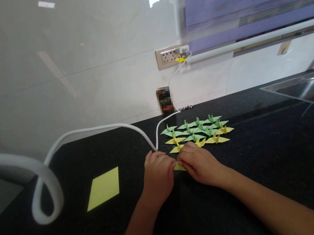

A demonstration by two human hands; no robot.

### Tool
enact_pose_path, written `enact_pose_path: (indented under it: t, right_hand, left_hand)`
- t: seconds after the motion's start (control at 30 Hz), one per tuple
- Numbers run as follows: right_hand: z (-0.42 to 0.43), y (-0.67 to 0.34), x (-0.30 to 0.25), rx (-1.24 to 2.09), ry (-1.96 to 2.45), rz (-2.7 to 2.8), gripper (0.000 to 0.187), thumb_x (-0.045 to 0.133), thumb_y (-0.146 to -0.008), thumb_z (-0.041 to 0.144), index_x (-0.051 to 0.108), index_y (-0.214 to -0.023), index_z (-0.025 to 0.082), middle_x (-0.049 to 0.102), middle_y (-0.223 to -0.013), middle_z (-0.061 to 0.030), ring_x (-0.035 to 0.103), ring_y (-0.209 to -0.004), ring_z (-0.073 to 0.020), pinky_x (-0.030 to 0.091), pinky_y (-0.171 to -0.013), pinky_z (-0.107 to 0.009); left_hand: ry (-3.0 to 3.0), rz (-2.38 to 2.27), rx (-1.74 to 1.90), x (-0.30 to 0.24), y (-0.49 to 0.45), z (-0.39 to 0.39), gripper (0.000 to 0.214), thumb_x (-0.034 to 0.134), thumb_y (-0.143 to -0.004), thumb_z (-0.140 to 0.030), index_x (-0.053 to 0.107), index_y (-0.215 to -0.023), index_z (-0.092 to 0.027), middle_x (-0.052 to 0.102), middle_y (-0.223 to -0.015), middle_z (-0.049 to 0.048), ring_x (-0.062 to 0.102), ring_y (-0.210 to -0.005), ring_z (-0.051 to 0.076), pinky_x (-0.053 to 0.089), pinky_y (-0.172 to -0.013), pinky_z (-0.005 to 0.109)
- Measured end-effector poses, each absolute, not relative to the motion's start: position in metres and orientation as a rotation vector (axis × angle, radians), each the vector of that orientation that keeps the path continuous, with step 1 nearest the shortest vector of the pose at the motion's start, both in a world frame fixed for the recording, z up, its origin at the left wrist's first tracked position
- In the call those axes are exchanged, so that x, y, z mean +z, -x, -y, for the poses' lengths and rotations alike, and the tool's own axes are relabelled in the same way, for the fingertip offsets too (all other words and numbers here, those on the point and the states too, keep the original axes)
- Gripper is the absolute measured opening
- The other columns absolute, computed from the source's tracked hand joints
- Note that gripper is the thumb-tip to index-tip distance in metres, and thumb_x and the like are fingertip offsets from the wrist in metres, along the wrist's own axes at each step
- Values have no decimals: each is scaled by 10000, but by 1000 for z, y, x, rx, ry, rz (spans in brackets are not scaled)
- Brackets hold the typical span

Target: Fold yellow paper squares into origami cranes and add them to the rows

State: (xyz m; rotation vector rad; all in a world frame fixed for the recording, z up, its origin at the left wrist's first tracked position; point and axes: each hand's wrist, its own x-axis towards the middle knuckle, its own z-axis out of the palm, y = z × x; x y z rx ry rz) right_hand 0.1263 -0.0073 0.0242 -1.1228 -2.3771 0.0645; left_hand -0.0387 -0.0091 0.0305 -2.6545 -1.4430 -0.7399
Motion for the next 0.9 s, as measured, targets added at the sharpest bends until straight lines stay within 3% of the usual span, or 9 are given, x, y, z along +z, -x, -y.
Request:
enact_pose_path:
  t: [0.17,0.27,0.33,0.43,0.53,0.83,0.9]
  right_hand:
    - [-1,-140,27,-14,1204,2336,179,383,-816,175,545,-746,150,522,-740,-68,424,-786,-175,338,-721,-301]
    - [-4,-143,27,-33,1236,2313,173,384,-815,169,539,-742,147,520,-755,-69,419,-776,-170,338,-724,-304]
    - [-1,-140,26,-1,1169,2346,166,388,-816,174,540,-755,149,520,-754,-65,424,-789,-168,338,-728,-301]
    - [5,-130,25,54,1072,2406,150,399,-812,179,545,-784,157,527,-766,-58,432,-792,-161,340,-730,-293]
    - [9,-124,24,72,1055,2397,149,404,-804,183,551,-788,161,535,-762,-53,439,-781,-158,339,-737,-294]
    - [-7,-145,27,70,1199,2170,120,463,-741,155,560,-670,151,539,-679,-46,449,-722,-156,343,-711,-294]
    - [-5,-145,29,133,1191,2112,110,473,-745,177,563,-687,152,543,-681,-41,455,-719,-152,344,-706,-293]
  left_hand:
    - [2473,1577,-806,37,55,1,202,415,-778,-220,612,-748,-185,617,-788,55,489,-880,216,285,-873,420]
    - [2415,1645,-1076,34,59,-2,248,428,-783,-280,584,-933,-159,611,-880,68,502,-862,185,354,-815,351]
    - [2582,1556,-1038,31,55,-1,358,492,-745,-343,530,-1057,-171,610,-893,52,505,-863,178,349,-827,348]
    - [2751,1447,-842,27,43,5,223,433,-786,-323,620,-819,-206,614,-770,23,514,-804,161,307,-868,362]
    - [2719,1463,-763,27,37,9,285,376,-813,-289,612,-690,-190,590,-674,25,514,-732,152,309,-854,356]
    - [2381,1740,-859,35,76,-10,281,387,-796,-293,627,-743,-158,623,-731,68,517,-752,184,352,-737,310]
    - [2532,1795,-857,35,79,-10,277,389,-791,-304,624,-738,-168,624,-728,48,522,-744,172,362,-685,275]
